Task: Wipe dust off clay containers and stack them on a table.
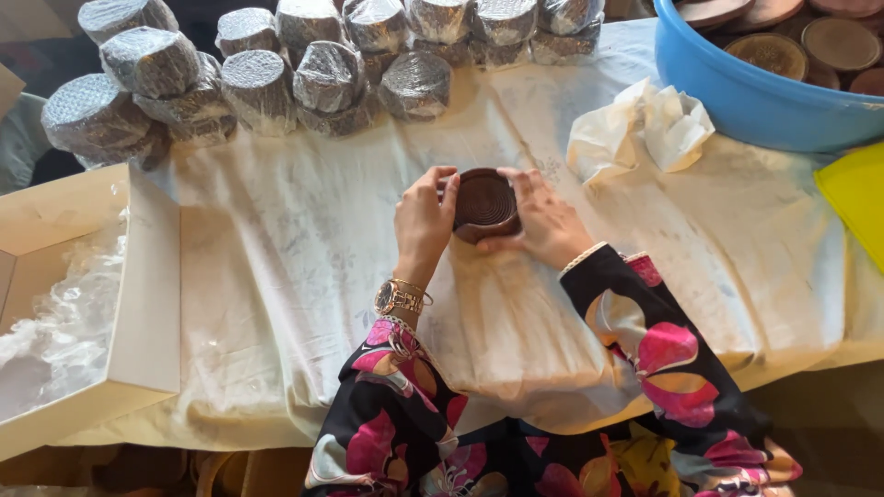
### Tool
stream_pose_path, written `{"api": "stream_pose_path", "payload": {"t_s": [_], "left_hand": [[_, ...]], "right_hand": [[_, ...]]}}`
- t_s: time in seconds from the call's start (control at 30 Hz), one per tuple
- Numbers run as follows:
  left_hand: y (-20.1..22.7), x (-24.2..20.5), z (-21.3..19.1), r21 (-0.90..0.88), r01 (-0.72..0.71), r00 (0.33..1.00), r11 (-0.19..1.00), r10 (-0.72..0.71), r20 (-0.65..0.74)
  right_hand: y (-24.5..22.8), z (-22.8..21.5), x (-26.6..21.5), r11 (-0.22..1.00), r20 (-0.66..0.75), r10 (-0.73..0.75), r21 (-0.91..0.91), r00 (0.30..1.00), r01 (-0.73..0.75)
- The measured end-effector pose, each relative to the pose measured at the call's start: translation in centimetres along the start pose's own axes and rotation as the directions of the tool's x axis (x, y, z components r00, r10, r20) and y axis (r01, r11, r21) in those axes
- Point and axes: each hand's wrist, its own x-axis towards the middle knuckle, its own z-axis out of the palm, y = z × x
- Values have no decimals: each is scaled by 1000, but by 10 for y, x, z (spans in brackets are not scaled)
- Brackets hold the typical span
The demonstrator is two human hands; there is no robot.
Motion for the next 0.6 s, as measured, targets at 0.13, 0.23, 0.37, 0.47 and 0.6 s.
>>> {"api": "stream_pose_path", "payload": {"t_s": [0.13, 0.23, 0.37, 0.47, 0.6], "left_hand": [[18, -5, -16, 112, -1, 999, 994, 6, -44], [32, -6, -20, 131, -4, 994, 991, 18, -104], [26, -8, -9, 240, -61, 990, 969, 88, -106], [28, -11, -11, 283, -70, 994, 957, 90, -59], [29, -8, -15, 197, 35, 996, 980, -18, -86]], "right_hand": [[1, -12, 1, 957, 24, 156, 243, 987, -158], [15, -19, 3, 922, -96, 72, 385, 993, -29], [54, -5, 1, 929, -62, -219, 291, 974, 228], [56, -3, 5, 929, 89, -121, 360, 989, 82], [69, -19, 6, 958, -81, 103, 277, 991, -77]]}}
